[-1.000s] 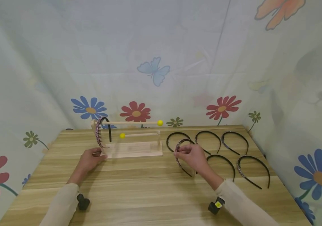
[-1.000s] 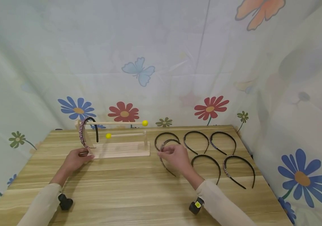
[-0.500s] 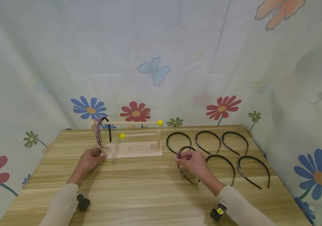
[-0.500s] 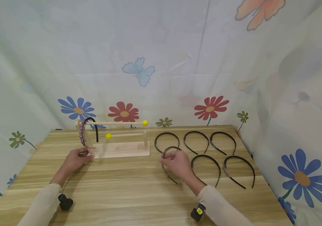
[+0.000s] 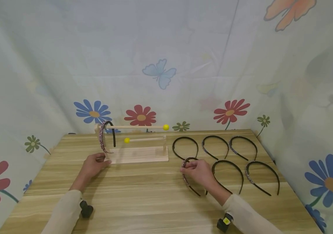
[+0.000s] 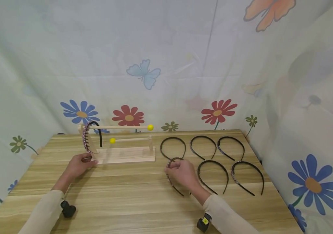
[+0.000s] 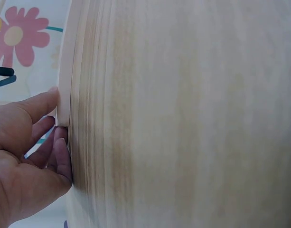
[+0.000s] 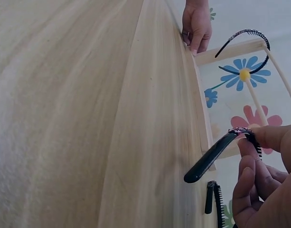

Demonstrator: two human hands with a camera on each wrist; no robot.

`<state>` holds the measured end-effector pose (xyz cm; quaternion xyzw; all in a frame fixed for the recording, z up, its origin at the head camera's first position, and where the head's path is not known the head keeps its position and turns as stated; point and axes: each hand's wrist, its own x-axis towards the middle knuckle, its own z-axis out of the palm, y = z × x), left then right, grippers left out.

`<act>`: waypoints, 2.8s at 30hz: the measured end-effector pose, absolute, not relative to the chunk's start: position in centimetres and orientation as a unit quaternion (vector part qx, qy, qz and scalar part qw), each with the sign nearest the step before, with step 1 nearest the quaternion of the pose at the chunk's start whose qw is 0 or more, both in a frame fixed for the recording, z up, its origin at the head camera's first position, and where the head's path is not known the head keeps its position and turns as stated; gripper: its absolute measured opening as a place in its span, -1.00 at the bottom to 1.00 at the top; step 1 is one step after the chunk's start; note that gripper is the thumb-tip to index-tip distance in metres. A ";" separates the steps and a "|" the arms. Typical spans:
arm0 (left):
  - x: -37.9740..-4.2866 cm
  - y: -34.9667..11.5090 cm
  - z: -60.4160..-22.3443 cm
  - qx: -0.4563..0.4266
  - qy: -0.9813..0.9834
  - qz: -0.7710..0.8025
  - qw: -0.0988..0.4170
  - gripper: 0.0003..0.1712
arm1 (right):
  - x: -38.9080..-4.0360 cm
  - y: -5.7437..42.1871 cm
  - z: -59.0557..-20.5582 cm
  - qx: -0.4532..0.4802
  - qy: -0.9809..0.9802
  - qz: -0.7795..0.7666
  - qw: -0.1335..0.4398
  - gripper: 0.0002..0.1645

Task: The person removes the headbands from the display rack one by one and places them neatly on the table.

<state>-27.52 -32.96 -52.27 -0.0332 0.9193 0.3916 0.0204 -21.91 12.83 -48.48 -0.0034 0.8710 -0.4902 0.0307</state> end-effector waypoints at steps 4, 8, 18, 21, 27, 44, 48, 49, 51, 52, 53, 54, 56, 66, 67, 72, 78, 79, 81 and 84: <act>-27.5 -32.9 -52.2 -0.038 0.919 0.391 0.024 -0.28 | -22.1 12.7 -48.9 -0.003 0.873 -0.487 0.034 -0.75; -27.5 -32.9 -52.1 -0.044 0.919 0.391 0.026 -0.25 | -22.1 12.5 -49.3 -0.003 0.872 -0.489 0.042 -0.77; -27.4 -32.7 -51.9 -0.044 0.918 0.393 0.027 -0.26 | -22.3 12.1 -49.9 -0.014 0.869 -0.493 0.042 -0.76; -27.4 -32.8 -51.9 -0.044 0.918 0.394 0.027 -0.25 | -22.3 12.1 -50.1 -0.019 0.867 -0.496 0.048 -0.75; -27.4 -32.8 -51.9 -0.046 0.916 0.399 0.029 -0.25 | -22.3 12.1 -50.6 -0.027 0.864 -0.500 0.059 -0.68; -27.5 -32.9 -51.9 -0.051 0.919 0.391 0.028 -0.25 | -22.2 12.7 -50.9 -0.086 0.874 -0.475 0.057 -0.82; -27.4 -32.9 -52.0 -0.050 0.920 0.389 0.025 -0.25 | -22.2 12.8 -50.4 -0.086 0.880 -0.465 0.052 -0.79; -27.4 -32.9 -52.1 -0.049 0.920 0.388 0.024 -0.26 | -22.2 12.8 -50.2 -0.083 0.880 -0.464 0.052 -0.78; -27.4 -32.9 -52.1 -0.048 0.920 0.388 0.021 -0.27 | -22.3 12.8 -49.7 -0.080 0.880 -0.466 0.051 -0.75; -27.4 -32.8 -52.1 -0.047 0.920 0.388 0.020 -0.28 | -22.4 12.8 -49.4 -0.079 0.878 -0.469 0.049 -0.73; -27.4 -32.8 -52.1 -0.047 0.920 0.390 0.020 -0.28 | -22.4 12.8 -49.1 -0.078 0.877 -0.472 0.047 -0.71; -27.4 -32.8 -52.1 -0.046 0.920 0.390 0.019 -0.28 | -22.5 12.8 -48.7 -0.077 0.874 -0.478 0.046 -0.69; -27.3 -32.8 -52.0 -0.044 0.919 0.391 0.019 -0.27 | -22.7 12.7 -47.9 -0.083 0.870 -0.484 0.040 -0.69; -27.3 -32.8 -52.0 -0.045 0.918 0.393 0.017 -0.27 | -24.0 11.4 -44.1 -0.186 0.854 -0.485 -0.018 -0.69; -27.3 -32.8 -52.0 -0.046 0.917 0.395 0.017 -0.27 | -24.1 11.2 -43.8 -0.194 0.852 -0.485 -0.021 -0.69; -27.3 -32.8 -51.9 -0.052 0.915 0.399 0.022 -0.27 | -24.9 9.9 -42.6 -0.229 0.842 -0.488 -0.027 -0.65; -27.3 -32.8 -51.9 -0.051 0.917 0.396 0.022 -0.27 | -25.8 7.8 -41.5 -0.267 0.830 -0.489 -0.041 -0.62; -27.3 -32.8 -51.9 -0.050 0.917 0.396 0.022 -0.27 | -25.9 7.4 -41.4 -0.271 0.828 -0.489 -0.041 -0.62; -27.3 -32.8 -52.0 -0.050 0.916 0.398 0.023 -0.27 | -26.1 6.6 -41.2 -0.281 0.822 -0.493 -0.043 -0.63; -27.3 -32.8 -52.0 -0.050 0.916 0.398 0.022 -0.27 | -26.2 5.3 -40.8 -0.292 0.816 -0.496 -0.045 -0.63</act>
